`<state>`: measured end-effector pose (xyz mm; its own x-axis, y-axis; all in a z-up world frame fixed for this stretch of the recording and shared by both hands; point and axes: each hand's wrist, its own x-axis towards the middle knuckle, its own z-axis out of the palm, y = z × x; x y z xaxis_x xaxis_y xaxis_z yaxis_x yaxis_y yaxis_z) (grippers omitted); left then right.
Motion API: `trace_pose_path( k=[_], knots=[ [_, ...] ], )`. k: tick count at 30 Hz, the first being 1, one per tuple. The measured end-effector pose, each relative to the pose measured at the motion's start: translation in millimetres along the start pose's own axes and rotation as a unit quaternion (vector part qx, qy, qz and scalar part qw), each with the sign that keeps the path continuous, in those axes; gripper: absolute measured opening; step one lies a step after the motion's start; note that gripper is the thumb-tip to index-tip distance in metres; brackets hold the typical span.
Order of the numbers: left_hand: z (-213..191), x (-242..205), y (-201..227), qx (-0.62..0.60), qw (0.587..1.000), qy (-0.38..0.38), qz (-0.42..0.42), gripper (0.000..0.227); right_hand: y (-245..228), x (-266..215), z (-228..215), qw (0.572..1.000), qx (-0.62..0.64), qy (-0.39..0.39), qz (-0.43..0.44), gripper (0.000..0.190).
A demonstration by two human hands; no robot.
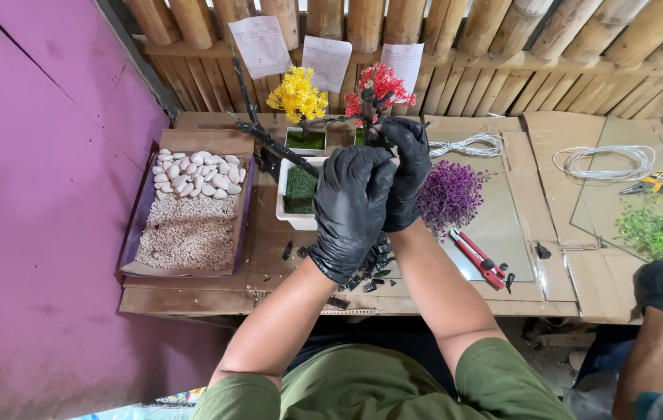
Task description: The person assembles artificial plants by wrapping black tape around the branches of a plant in a white rectangular pot. They use a lighter to heat the tape ends for sealing and use pliers to cut the tape. The person also handles other artificial plants with yellow, red, and purple flowers.
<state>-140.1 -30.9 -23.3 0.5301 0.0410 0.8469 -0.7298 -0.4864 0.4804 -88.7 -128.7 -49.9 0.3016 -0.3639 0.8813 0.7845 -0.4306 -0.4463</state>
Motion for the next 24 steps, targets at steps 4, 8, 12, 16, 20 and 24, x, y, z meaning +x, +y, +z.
trace_pose_path(
  k=[4,8,12,16,20,24],
  knots=[
    [-15,2,5,-0.184,0.975,-0.034,-0.117,0.032,1,0,1,0.982,0.134,0.061,0.119,0.009],
    [15,1,-30,-0.239,0.958,0.019,-0.154,0.028,-13,7,-5,0.981,0.112,0.035,0.153,0.005],
    [27,14,-43,-0.314,0.928,0.019,-0.202,0.025,-14,8,-7,0.960,0.200,0.039,0.191,0.011],
    [40,23,-56,-0.340,0.903,0.027,-0.261,0.023,-12,16,-5,0.956,0.225,0.052,0.184,0.013],
    [56,18,-86,-0.334,0.903,0.007,-0.271,0.022,-5,20,-3,0.955,0.216,0.056,0.195,0.010],
    [56,23,-89,-0.303,0.923,0.009,-0.238,0.022,21,21,9,0.936,0.251,0.091,0.232,0.008]
  ],
)
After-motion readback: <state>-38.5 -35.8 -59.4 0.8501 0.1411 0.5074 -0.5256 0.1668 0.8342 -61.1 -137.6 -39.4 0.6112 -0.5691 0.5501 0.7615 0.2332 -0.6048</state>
